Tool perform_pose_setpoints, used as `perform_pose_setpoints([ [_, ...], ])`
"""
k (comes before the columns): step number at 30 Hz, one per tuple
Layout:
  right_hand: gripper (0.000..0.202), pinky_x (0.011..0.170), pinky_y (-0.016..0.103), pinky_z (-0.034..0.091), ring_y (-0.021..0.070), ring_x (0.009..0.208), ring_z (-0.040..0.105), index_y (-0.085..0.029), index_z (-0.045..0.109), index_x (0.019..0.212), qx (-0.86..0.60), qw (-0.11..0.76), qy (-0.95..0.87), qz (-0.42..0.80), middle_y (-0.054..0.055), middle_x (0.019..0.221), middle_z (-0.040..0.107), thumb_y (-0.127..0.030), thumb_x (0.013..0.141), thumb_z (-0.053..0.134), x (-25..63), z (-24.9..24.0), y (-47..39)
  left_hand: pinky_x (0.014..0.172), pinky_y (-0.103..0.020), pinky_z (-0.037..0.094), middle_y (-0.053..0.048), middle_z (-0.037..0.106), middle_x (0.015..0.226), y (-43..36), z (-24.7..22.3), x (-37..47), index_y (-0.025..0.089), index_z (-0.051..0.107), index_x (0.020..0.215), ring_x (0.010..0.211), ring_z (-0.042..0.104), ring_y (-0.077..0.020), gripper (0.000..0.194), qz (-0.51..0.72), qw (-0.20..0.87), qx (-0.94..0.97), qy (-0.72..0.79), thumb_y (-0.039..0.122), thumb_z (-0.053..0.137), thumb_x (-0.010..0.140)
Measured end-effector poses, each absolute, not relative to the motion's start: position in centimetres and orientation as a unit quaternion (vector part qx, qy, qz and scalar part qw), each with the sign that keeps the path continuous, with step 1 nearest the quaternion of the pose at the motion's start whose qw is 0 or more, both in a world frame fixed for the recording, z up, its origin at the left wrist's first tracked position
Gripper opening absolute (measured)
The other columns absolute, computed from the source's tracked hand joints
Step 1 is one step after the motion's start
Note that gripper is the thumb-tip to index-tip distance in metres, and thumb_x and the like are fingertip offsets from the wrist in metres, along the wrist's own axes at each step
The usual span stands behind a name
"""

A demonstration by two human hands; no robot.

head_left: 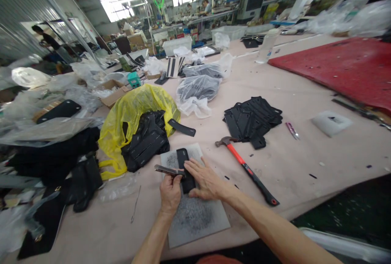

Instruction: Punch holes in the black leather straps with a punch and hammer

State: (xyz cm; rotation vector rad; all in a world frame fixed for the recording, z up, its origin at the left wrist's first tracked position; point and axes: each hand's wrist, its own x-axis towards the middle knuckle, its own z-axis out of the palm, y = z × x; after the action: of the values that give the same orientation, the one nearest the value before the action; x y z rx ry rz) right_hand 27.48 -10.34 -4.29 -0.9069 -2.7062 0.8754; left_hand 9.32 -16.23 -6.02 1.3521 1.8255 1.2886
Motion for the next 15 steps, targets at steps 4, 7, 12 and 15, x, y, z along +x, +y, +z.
perform_pose_setpoints([
  [4, 0.106, 0.115, 0.061, -0.001, 0.0327, 0.147, 0.013, -0.015, 0.015, 0.154, -0.308, 0.098, -0.898, 0.299, 0.017, 0.158, 0.024, -0.053, 0.073, 0.071, 26.5, -4.1, -8.8, 0.080, -0.036, 0.057, -0.007, 0.075, 0.090, -16.4, -6.3, 9.0, 0.017, 0.071, 0.096, 0.084, 0.071, -0.0227, 0.023, 0.485, 0.269, 0.499, 0.666, 0.031, 0.057, 0.085],
  [7, 0.097, 0.115, 0.062, 0.001, 0.0346, 0.147, 0.012, -0.017, 0.025, 0.152, -0.327, 0.106, -0.893, 0.289, 0.015, 0.158, 0.025, -0.051, 0.073, 0.071, 27.1, -4.1, -9.5, 0.082, -0.036, 0.057, -0.007, 0.075, 0.092, -16.5, -6.5, 8.9, 0.017, 0.071, 0.095, 0.087, 0.070, -0.0222, 0.021, 0.492, 0.270, 0.512, 0.650, 0.028, 0.056, 0.084],
  [12, 0.070, 0.113, 0.065, 0.005, 0.0351, 0.146, 0.015, -0.021, 0.041, 0.145, -0.383, 0.098, -0.877, 0.273, 0.010, 0.156, 0.031, -0.037, 0.080, 0.062, 27.7, -4.4, -10.9, 0.084, -0.036, 0.056, -0.006, 0.075, 0.093, -16.7, -6.4, 8.8, 0.017, 0.071, 0.095, 0.090, 0.070, -0.0217, 0.020, 0.490, 0.262, 0.527, 0.643, 0.027, 0.056, 0.084],
  [15, 0.067, 0.113, 0.065, 0.008, 0.0347, 0.145, 0.017, -0.022, 0.044, 0.143, -0.398, 0.112, -0.868, 0.276, 0.009, 0.155, 0.033, -0.039, 0.080, 0.061, 27.5, -4.6, -11.1, 0.084, -0.035, 0.057, -0.006, 0.075, 0.094, -16.7, -6.4, 8.7, 0.018, 0.071, 0.096, 0.090, 0.070, -0.0213, 0.021, 0.485, 0.269, 0.530, 0.642, 0.028, 0.056, 0.085],
])
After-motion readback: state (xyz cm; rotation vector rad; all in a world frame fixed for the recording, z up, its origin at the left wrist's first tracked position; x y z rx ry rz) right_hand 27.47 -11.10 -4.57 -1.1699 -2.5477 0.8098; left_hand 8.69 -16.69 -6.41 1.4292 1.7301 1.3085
